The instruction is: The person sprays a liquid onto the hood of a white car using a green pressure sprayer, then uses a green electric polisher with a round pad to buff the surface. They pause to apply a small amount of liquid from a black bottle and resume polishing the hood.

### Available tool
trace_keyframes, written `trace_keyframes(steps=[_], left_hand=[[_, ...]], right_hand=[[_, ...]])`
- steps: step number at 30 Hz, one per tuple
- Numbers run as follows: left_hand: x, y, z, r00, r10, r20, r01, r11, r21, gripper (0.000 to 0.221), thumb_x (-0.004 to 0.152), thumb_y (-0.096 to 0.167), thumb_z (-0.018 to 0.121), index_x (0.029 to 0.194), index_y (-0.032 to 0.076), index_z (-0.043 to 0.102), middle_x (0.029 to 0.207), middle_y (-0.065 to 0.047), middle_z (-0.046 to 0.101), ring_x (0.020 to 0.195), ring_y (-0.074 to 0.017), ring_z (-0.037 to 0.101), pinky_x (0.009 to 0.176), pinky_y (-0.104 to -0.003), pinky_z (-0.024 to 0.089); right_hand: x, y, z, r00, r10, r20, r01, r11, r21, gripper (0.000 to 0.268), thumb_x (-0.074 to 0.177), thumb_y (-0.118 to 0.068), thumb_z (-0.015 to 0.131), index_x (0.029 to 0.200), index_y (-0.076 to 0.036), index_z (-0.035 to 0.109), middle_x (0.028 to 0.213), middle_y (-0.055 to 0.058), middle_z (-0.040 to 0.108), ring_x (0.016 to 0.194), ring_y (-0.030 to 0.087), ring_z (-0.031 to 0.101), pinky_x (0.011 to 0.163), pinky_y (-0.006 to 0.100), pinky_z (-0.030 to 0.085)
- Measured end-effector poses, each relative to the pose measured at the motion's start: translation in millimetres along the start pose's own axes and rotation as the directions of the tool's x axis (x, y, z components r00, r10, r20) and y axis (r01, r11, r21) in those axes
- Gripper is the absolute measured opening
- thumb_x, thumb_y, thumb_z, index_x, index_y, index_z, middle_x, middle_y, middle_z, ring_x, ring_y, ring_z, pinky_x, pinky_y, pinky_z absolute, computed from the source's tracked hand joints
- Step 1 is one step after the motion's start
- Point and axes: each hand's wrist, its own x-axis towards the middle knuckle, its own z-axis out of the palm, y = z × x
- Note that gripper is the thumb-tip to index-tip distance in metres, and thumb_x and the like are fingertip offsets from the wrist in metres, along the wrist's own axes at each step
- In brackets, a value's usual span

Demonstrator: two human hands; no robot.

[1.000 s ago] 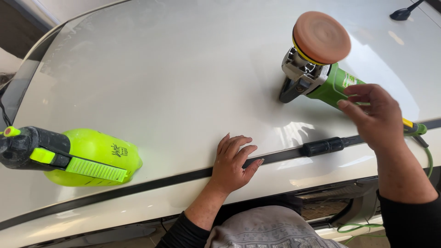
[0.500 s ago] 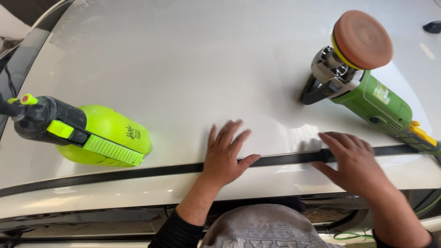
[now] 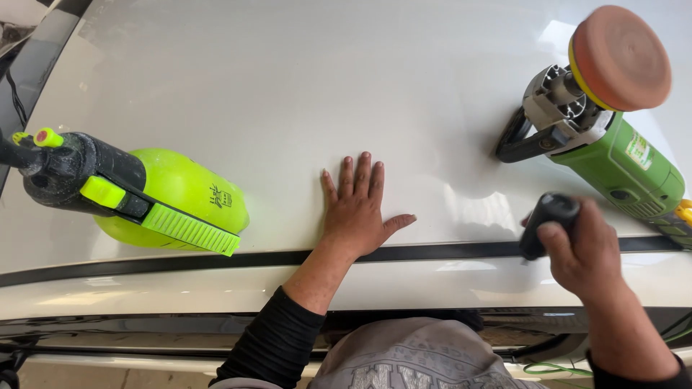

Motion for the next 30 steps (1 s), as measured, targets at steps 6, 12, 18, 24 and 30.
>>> trace_keyframes(steps=[6,12,18,24,30], left_hand=[[-7.7,4.2,-36.4,0.991,0.061,0.120,-0.067,0.997,0.042,0.110,0.088,0.086,0.031,0.163,0.006,0.018,0.169,-0.026,0.004,0.153,-0.0531,-0.002,0.113,-0.078,-0.001],[-11.2,4.3,-50.4,0.935,0.235,0.267,-0.247,0.969,0.013,0.110,0.082,0.089,0.030,0.164,0.017,0.020,0.173,-0.014,0.007,0.157,-0.0456,0.003,0.119,-0.076,0.000],[-13.1,3.8,-40.1,0.875,0.390,0.288,-0.425,0.903,0.066,0.115,0.076,0.094,0.028,0.164,0.022,0.019,0.173,-0.008,0.011,0.159,-0.0397,0.007,0.122,-0.073,0.005],[-14.7,5.5,-37.4,0.849,0.462,0.256,-0.488,0.871,0.048,0.116,0.075,0.096,0.029,0.164,0.022,0.020,0.173,-0.006,0.015,0.158,-0.0356,0.013,0.124,-0.070,0.009],[-13.5,4.9,-29.1,0.844,0.494,0.209,-0.509,0.861,0.021,0.113,0.076,0.096,0.032,0.163,0.026,0.022,0.172,-0.005,0.019,0.158,-0.0337,0.016,0.124,-0.069,0.011]], right_hand=[[87.3,-36.6,74.4,0.943,0.333,-0.006,-0.139,0.408,0.903,0.033,0.115,-0.034,0.041,0.129,-0.004,0.046,0.097,0.023,0.062,0.071,0.031,0.063,0.061,0.037,0.053],[184.3,-25.2,141.1,0.914,0.355,0.195,-0.263,0.152,0.953,0.029,0.097,-0.013,0.074,0.117,-0.012,0.052,0.103,0.015,0.077,0.059,0.022,0.069,0.056,0.036,0.062],[205.4,-30.1,181.8,0.928,0.314,0.203,-0.274,0.202,0.940,0.023,0.091,-0.003,0.079,0.105,-0.004,0.061,0.106,0.018,0.077,0.061,0.024,0.075,0.053,0.034,0.067],[197.8,-31.1,184.9,0.948,0.272,0.164,-0.253,0.335,0.908,0.029,0.089,0.000,0.080,0.107,-0.003,0.058,0.112,0.019,0.076,0.069,0.025,0.077,0.056,0.032,0.067],[194.8,-35.3,182.8,0.963,0.251,0.101,-0.198,0.396,0.897,0.029,0.089,0.003,0.082,0.100,-0.003,0.057,0.096,0.017,0.075,0.063,0.024,0.073,0.049,0.030,0.062]])
